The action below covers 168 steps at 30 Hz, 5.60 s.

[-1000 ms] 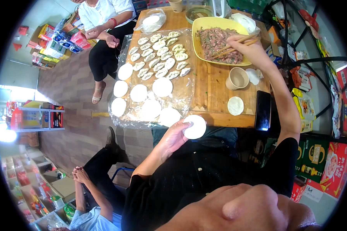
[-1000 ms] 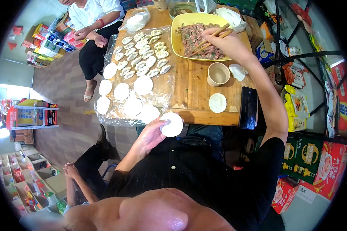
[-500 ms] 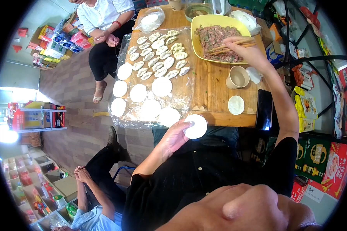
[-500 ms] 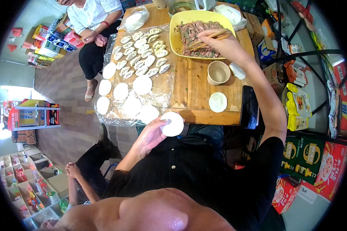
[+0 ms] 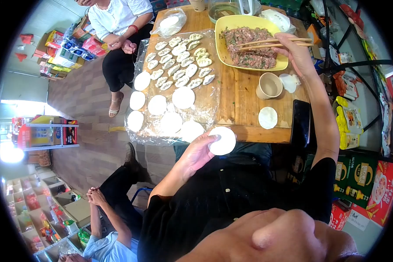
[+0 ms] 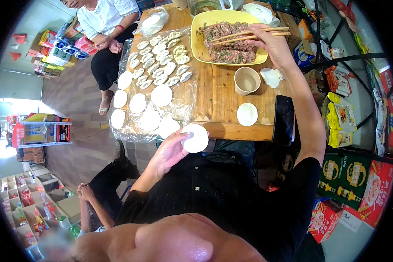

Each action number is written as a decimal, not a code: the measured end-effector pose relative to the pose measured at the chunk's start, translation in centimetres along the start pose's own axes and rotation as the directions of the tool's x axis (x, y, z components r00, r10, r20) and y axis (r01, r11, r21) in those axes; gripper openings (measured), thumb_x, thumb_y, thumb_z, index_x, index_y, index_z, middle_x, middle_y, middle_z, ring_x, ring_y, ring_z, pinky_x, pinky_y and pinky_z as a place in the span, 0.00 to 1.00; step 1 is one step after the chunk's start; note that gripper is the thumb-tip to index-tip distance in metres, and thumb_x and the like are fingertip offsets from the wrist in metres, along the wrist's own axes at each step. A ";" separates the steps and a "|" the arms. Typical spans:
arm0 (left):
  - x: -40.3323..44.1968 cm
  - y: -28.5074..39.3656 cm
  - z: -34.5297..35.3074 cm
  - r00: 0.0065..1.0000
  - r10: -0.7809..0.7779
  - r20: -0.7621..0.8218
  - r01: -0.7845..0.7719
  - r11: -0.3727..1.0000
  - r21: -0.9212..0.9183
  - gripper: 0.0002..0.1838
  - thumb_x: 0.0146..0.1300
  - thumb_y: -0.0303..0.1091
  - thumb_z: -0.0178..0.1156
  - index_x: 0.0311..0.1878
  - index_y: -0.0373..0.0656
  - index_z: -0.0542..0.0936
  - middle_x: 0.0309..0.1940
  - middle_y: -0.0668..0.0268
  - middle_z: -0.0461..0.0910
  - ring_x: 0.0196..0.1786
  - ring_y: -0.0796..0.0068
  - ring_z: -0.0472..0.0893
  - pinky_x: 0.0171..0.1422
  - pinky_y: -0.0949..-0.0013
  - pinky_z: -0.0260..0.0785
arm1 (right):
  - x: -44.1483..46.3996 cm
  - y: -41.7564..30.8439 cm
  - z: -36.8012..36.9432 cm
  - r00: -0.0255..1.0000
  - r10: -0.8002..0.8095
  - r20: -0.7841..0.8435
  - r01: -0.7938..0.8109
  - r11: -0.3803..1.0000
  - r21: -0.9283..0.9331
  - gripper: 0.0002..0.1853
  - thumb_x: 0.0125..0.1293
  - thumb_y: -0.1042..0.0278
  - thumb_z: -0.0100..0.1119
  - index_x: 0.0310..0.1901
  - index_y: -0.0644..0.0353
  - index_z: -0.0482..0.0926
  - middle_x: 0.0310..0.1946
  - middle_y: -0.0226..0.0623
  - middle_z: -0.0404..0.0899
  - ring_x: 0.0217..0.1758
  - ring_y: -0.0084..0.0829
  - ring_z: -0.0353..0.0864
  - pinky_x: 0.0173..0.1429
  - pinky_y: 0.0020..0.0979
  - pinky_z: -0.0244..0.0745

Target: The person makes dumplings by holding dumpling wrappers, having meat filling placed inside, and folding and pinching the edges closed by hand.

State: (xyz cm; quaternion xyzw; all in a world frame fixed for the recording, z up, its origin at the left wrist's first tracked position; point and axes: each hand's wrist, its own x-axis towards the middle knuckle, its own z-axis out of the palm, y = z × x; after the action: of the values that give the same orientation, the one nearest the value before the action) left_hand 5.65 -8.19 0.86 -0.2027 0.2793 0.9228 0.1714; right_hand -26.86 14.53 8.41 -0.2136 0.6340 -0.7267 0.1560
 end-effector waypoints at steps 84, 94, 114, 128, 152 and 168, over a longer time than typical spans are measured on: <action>1.9 4.8 2.3 0.981 0.050 0.188 0.008 0.955 -0.295 0.33 0.76 0.52 0.39 0.66 0.28 0.64 0.64 0.49 0.71 0.67 0.57 0.70 0.75 0.57 0.57 | -4.9 -2.4 4.4 0.999 -0.035 -0.009 0.033 0.986 -0.164 0.14 0.73 0.66 0.52 0.52 0.67 0.78 0.46 0.42 0.83 0.45 0.29 0.83 0.50 0.26 0.77; -0.4 3.6 2.4 0.915 0.105 0.390 0.074 0.905 -0.418 0.38 0.75 0.57 0.36 0.68 0.26 0.60 0.65 0.47 0.69 0.69 0.57 0.69 0.76 0.55 0.55 | -16.2 -6.4 8.0 0.917 -0.192 0.350 0.279 0.936 -0.215 0.16 0.64 0.60 0.59 0.43 0.68 0.81 0.42 0.51 0.84 0.47 0.43 0.84 0.55 0.40 0.77; -4.8 2.3 3.0 0.955 0.107 0.275 0.001 0.931 -0.364 0.34 0.76 0.53 0.39 0.66 0.27 0.64 0.59 0.49 0.75 0.63 0.59 0.75 0.73 0.59 0.60 | -18.7 -8.6 8.4 0.927 -0.238 0.288 0.285 0.949 -0.135 0.12 0.66 0.64 0.57 0.38 0.66 0.78 0.38 0.55 0.81 0.43 0.43 0.82 0.51 0.42 0.76; -3.5 2.2 1.1 0.920 0.111 0.375 0.081 0.885 -0.458 0.34 0.76 0.51 0.39 0.67 0.26 0.63 0.65 0.47 0.69 0.68 0.55 0.68 0.75 0.55 0.56 | -13.1 -7.7 6.0 0.985 -0.159 0.063 0.163 0.985 -0.056 0.15 0.73 0.66 0.50 0.51 0.70 0.75 0.47 0.52 0.81 0.49 0.38 0.84 0.51 0.33 0.81; 0.5 4.0 1.1 0.980 0.007 0.199 0.051 0.958 -0.283 0.38 0.75 0.57 0.36 0.71 0.29 0.57 0.68 0.49 0.65 0.71 0.57 0.65 0.77 0.56 0.53 | -1.3 0.1 8.0 0.998 -0.055 -0.042 0.020 0.815 -0.579 0.15 0.71 0.63 0.56 0.51 0.64 0.80 0.49 0.31 0.82 0.51 0.21 0.79 0.57 0.23 0.72; 0.4 4.3 1.5 0.934 0.083 0.347 0.077 0.902 -0.424 0.37 0.75 0.56 0.37 0.70 0.28 0.59 0.67 0.48 0.66 0.71 0.58 0.66 0.76 0.57 0.55 | -13.4 -4.5 5.3 0.920 -0.232 0.315 0.285 0.949 -0.133 0.17 0.69 0.61 0.54 0.47 0.69 0.79 0.45 0.53 0.82 0.51 0.42 0.83 0.57 0.40 0.77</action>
State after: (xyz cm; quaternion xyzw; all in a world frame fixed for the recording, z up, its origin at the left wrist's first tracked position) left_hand 3.02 -10.63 3.74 -0.0643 0.0328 0.9831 0.1685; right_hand -12.46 17.33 11.89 -0.4149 0.6314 -0.6417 0.1320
